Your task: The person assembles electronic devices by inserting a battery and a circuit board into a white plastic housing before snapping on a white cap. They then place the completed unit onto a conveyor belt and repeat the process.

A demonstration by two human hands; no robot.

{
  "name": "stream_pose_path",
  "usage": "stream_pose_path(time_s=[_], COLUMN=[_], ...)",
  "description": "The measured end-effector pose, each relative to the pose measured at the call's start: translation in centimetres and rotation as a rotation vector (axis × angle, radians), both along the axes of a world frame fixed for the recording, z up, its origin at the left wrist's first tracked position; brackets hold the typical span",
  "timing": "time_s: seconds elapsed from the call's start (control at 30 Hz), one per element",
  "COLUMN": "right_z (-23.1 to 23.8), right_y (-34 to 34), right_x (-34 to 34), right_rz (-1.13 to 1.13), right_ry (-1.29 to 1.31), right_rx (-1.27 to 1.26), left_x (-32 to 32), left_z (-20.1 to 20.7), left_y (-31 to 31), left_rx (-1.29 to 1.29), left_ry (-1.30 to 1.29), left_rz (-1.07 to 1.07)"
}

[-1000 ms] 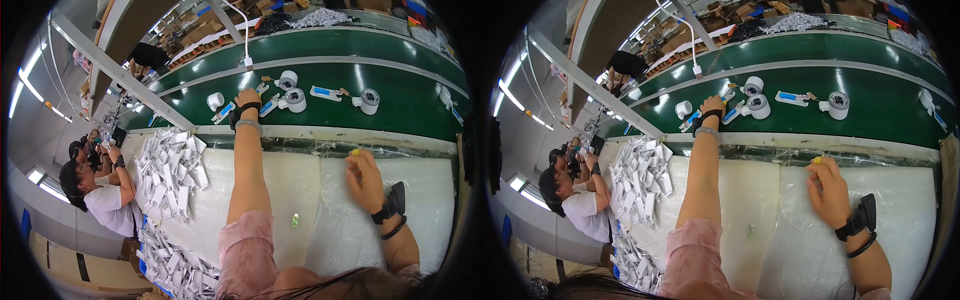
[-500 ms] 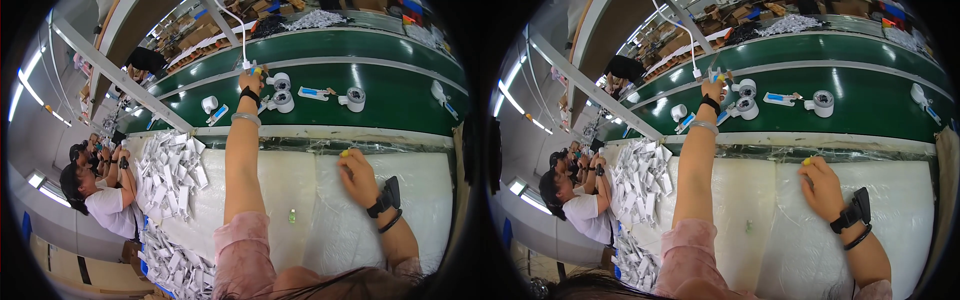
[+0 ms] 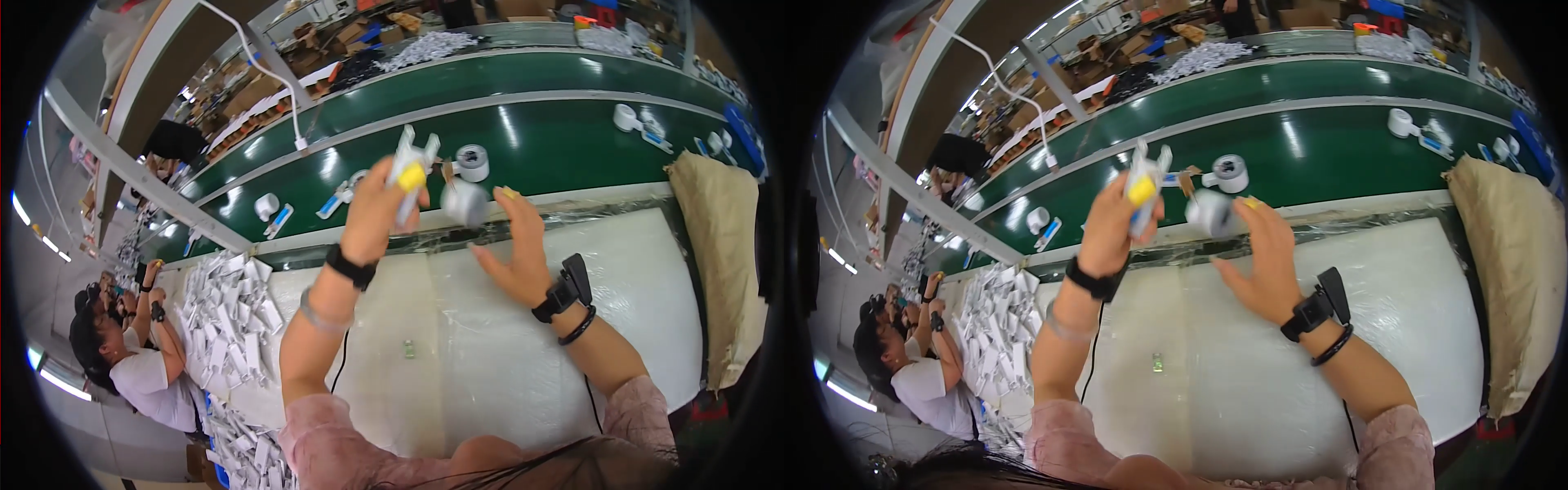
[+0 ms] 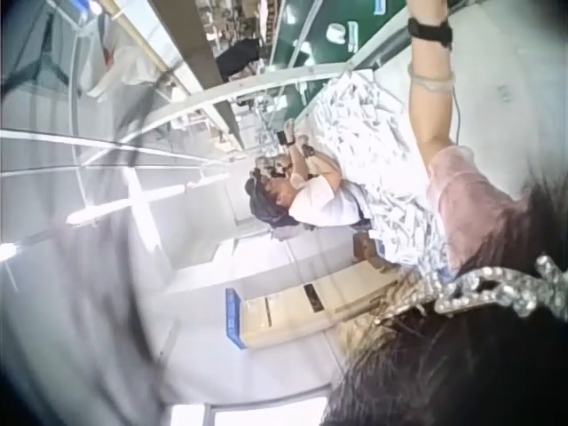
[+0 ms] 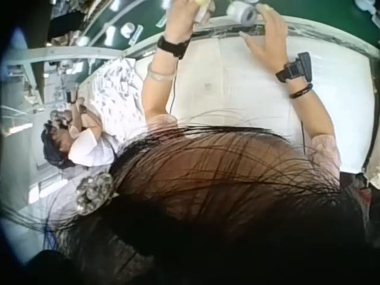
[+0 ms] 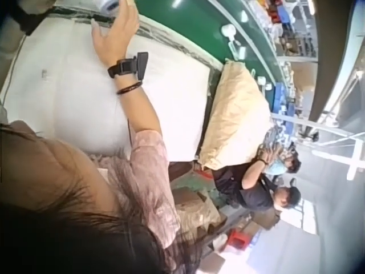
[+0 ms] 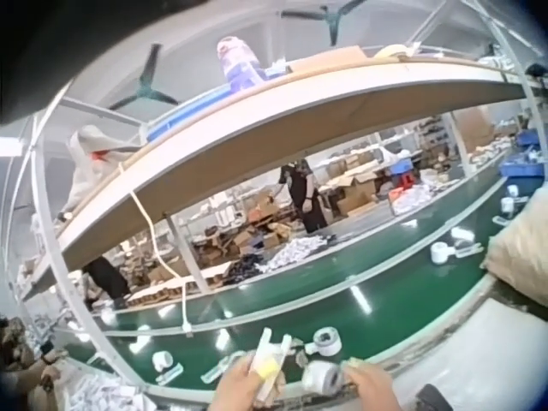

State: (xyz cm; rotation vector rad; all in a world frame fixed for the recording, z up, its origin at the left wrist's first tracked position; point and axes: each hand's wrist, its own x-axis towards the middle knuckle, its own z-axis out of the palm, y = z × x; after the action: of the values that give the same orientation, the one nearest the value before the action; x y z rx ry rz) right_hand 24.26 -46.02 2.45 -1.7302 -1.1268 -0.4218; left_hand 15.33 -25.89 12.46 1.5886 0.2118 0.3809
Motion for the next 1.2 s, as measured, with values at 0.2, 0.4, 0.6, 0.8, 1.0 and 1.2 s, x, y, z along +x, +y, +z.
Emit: stream_pose_path(time_s=[0.2, 0.4, 0.6, 0.8, 1.0, 1.2], right_z=[0.9, 1.0, 2.1, 2.9, 1.8, 1.1], right_y=[-0.4, -0.3, -0.9, -0.8, -0.7, -0.8], right_x=[-0.4, -1.0, -0.9, -0.9, -1.1, -0.3], right_rz=[0.338, 0.386, 0.531, 0.785, 1.005, 1.046], right_ry=[0.216, 0.403, 0.643, 0.556, 1.067, 1.051], right_rx=[-0.232, -0.063, -0.203, -0.191, -0.290, -0.359], left_x=[-4.8, -6.1, -6.4, -6.1, -7.0, -7.4], left_z=[-5.3, -7.7, -6.4, -7.4, -5.7, -4.6], left_y=[-4.6, -2.7, -3.3, -3.0, -4.3, -4.8], left_rx=[0.056, 0.307, 0.068, 0.319, 0.431, 0.499], left_ry=[0.146, 0.134, 0.179, 0.009, -0.052, -0.094], left_rz=[-0.025, -0.089, -0.164, -0.021, -0.008, -0.025])
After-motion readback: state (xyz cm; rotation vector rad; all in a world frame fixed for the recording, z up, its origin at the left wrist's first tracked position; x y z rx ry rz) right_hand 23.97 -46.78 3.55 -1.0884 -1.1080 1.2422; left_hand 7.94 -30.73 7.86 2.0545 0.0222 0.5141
